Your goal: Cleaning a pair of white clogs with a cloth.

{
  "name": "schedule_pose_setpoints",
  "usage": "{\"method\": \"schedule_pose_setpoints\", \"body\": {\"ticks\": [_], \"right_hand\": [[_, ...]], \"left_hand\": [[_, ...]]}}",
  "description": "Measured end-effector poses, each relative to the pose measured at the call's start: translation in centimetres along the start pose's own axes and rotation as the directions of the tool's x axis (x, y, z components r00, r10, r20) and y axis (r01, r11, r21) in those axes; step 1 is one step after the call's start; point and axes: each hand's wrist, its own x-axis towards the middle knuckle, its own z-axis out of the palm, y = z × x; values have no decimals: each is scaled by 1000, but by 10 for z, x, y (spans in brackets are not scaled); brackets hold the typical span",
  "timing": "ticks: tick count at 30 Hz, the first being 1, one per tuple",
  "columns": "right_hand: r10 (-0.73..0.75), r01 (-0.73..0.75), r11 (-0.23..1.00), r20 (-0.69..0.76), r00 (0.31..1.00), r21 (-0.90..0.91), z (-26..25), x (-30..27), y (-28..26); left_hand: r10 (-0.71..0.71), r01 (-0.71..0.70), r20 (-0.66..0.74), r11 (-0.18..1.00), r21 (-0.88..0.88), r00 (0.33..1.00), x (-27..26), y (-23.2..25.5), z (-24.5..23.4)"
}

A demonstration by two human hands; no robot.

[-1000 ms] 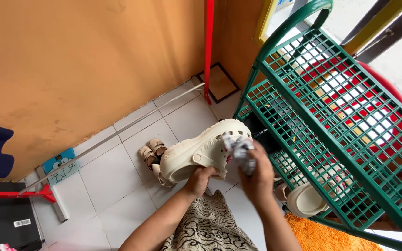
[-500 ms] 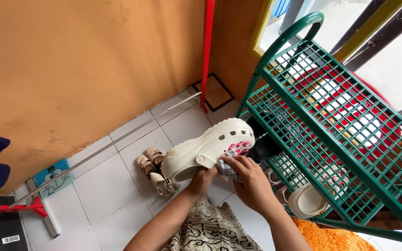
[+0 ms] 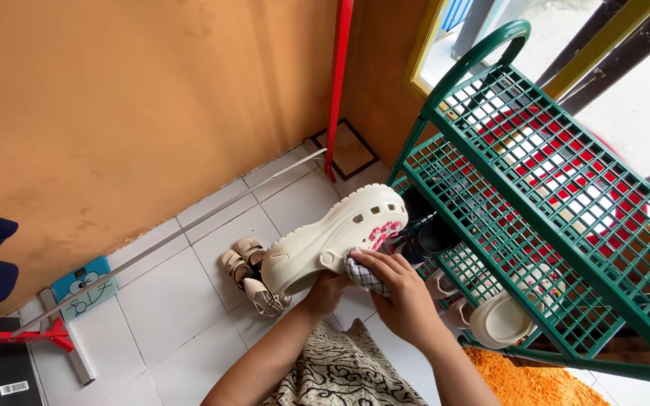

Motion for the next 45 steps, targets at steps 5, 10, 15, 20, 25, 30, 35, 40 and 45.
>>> {"method": "schedule_pose_setpoints", "body": {"ticks": [5,10,15,20,25,30,35,40,45], "right_hand": [[101,-93,981,-43,994,172,-27,-2,1],[-23,26,1000,-239,971,9,-5,5,-6],[-158,117,954,-129,979,-276,19,2,-19],[-141,121,975,-100,985,-184,33,-13,-4],[-49,45,990,-27,998,-130,32,-20,2],[-222,189,972,-277,935,-141,10,4,-33],[-254,185,939,-220,942,-291,42,17,-24],[-197,140,968,-283,939,-210,70,-1,-2],[-103,112,994,-299,949,11,89,-20,23]], "left_hand": [[85,-79,-33,986,150,996,3,34,-2],[-365,347,-60,916,-200,929,-3,25,6],[66,-57,6,904,-423,998,-8,-56,-4],[-27,-61,-103,647,-760,994,9,58,-14],[-165,-106,-233,552,-827,958,7,40,-34],[-134,-76,-175,542,-837,975,13,69,-9],[-459,86,-102,371,-925,882,10,45,11],[-590,120,-18,193,-974,807,17,103,16],[-640,-66,-416,496,-866,646,32,129,8]]}}
